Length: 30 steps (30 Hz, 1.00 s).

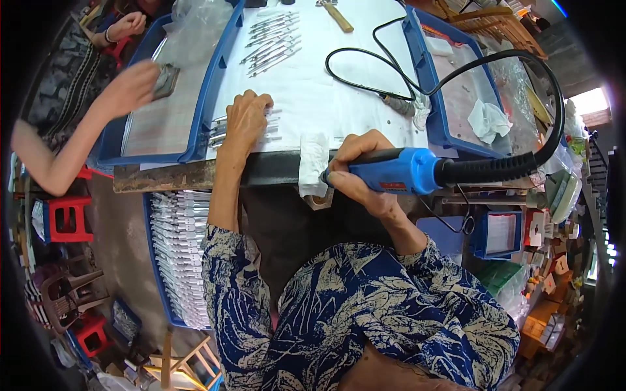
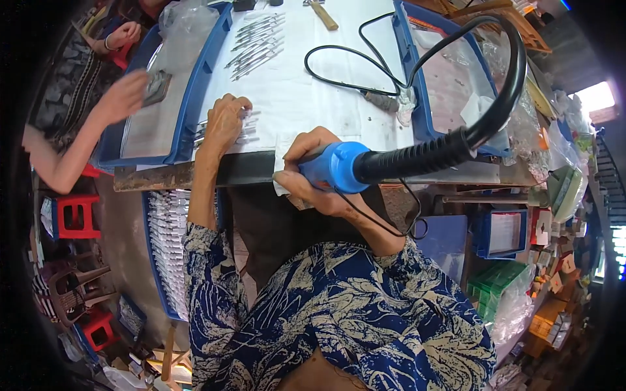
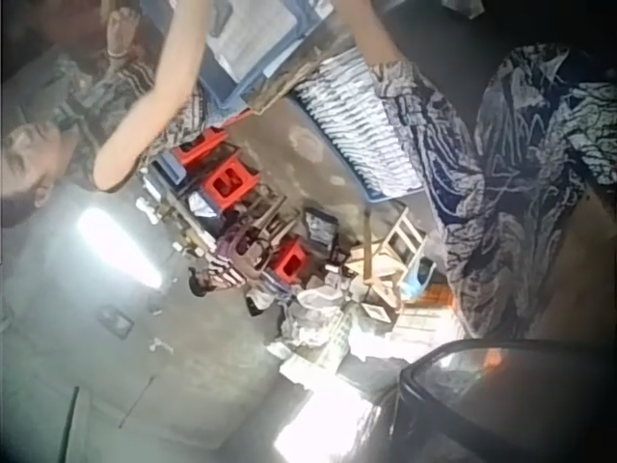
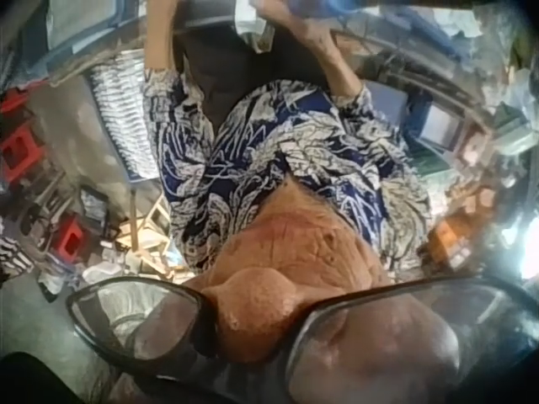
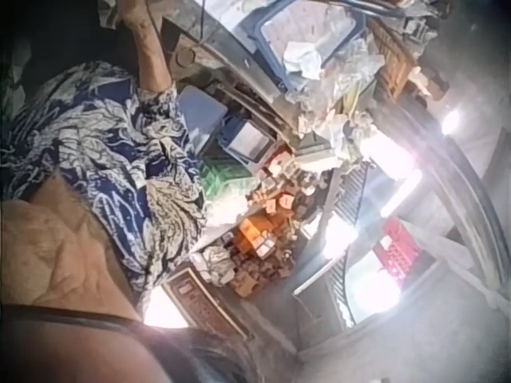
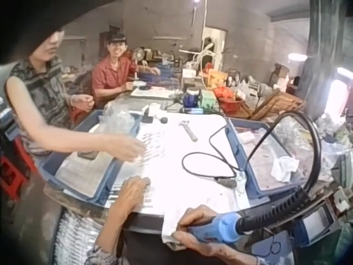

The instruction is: Assembling small metal and plastic hardware components using an electric screwdriver and manual hand tools.

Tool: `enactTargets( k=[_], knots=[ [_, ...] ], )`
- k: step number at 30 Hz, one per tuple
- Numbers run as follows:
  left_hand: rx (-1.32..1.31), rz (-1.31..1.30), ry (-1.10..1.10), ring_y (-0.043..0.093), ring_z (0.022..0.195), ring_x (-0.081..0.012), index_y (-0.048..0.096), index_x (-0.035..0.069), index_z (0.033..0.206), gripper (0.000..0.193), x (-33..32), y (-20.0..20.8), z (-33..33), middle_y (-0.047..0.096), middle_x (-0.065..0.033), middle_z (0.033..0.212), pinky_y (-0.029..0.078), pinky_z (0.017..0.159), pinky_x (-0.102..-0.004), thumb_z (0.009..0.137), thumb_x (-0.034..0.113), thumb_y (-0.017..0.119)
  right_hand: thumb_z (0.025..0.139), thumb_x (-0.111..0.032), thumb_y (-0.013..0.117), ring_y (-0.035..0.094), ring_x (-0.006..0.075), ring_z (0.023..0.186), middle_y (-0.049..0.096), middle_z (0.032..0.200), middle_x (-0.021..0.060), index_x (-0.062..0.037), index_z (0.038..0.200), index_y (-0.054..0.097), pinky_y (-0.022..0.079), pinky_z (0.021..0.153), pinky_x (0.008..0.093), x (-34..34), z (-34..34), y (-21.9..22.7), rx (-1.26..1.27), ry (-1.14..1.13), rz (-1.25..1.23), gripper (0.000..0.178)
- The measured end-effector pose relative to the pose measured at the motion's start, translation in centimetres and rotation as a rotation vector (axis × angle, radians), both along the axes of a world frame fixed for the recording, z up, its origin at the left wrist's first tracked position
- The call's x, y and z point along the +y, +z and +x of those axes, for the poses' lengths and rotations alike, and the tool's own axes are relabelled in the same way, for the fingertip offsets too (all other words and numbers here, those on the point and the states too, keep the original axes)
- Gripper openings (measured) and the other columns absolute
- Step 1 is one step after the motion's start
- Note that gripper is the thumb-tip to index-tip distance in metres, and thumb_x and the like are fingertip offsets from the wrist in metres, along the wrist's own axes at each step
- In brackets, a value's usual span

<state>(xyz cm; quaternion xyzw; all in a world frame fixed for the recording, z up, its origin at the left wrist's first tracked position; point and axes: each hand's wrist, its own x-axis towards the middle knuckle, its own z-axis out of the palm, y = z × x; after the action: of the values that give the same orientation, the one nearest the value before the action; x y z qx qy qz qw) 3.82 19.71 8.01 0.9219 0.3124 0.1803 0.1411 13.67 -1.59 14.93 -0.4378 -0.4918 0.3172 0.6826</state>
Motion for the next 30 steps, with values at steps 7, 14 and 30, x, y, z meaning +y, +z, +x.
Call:
enactTargets(
  k=[7, 14, 30],
  knots=[
    [-0.099, -0.019, -0.058, 0.056, 0.083, -0.0302, 0.059, 0.004, 0.091, 0.021, 1.9, 1.1, 4.2, 0.056, -0.0148, 0.083, 0.044, 0.073, -0.0376, 0.074, -0.005, 0.051, 0.076, 0.006, 0.058, 0.05, 0.0141, 0.072, 0.051, 0.074, 0.0069, -0.0046, 0.088, 0.046, 0.041, 0.07, 0.0288, -1.7, -0.2, 2.7, 0.003, 0.007, -0.182, 0.02],
    [-0.066, 0.128, -0.039, 0.056, 0.084, -0.0364, 0.06, 0.003, 0.089, 0.02, 6.5, 0.7, 10.7, 0.057, -0.0206, 0.086, 0.047, 0.073, -0.0426, 0.07, -0.003, 0.054, 0.069, 0.012, 0.064, 0.051, 0.0149, 0.056, 0.053, 0.072, 0.011, 0.0008, 0.092, 0.05, 0.044, 0.053, 0.0277, -0.9, -0.7, 0.4, -0.068, 0.005, 0.089, 0.029],
    [0.135, 0.312, 0.17, 0.056, 0.088, -0.033, 0.052, -0.003, 0.099, 0.024, 3.8, -0.4, 12.6, 0.058, -0.0217, 0.093, 0.04, 0.078, -0.0455, 0.075, 0.001, 0.055, 0.071, 0.008, 0.066, 0.052, 0.0126, 0.062, 0.057, 0.074, 0.0085, -0.002, 0.089, 0.05, 0.042, 0.057, 0.0242, -2.0, -0.6, 1.0, 0.163, -0.063, -0.028, 0.026]
  ],
)
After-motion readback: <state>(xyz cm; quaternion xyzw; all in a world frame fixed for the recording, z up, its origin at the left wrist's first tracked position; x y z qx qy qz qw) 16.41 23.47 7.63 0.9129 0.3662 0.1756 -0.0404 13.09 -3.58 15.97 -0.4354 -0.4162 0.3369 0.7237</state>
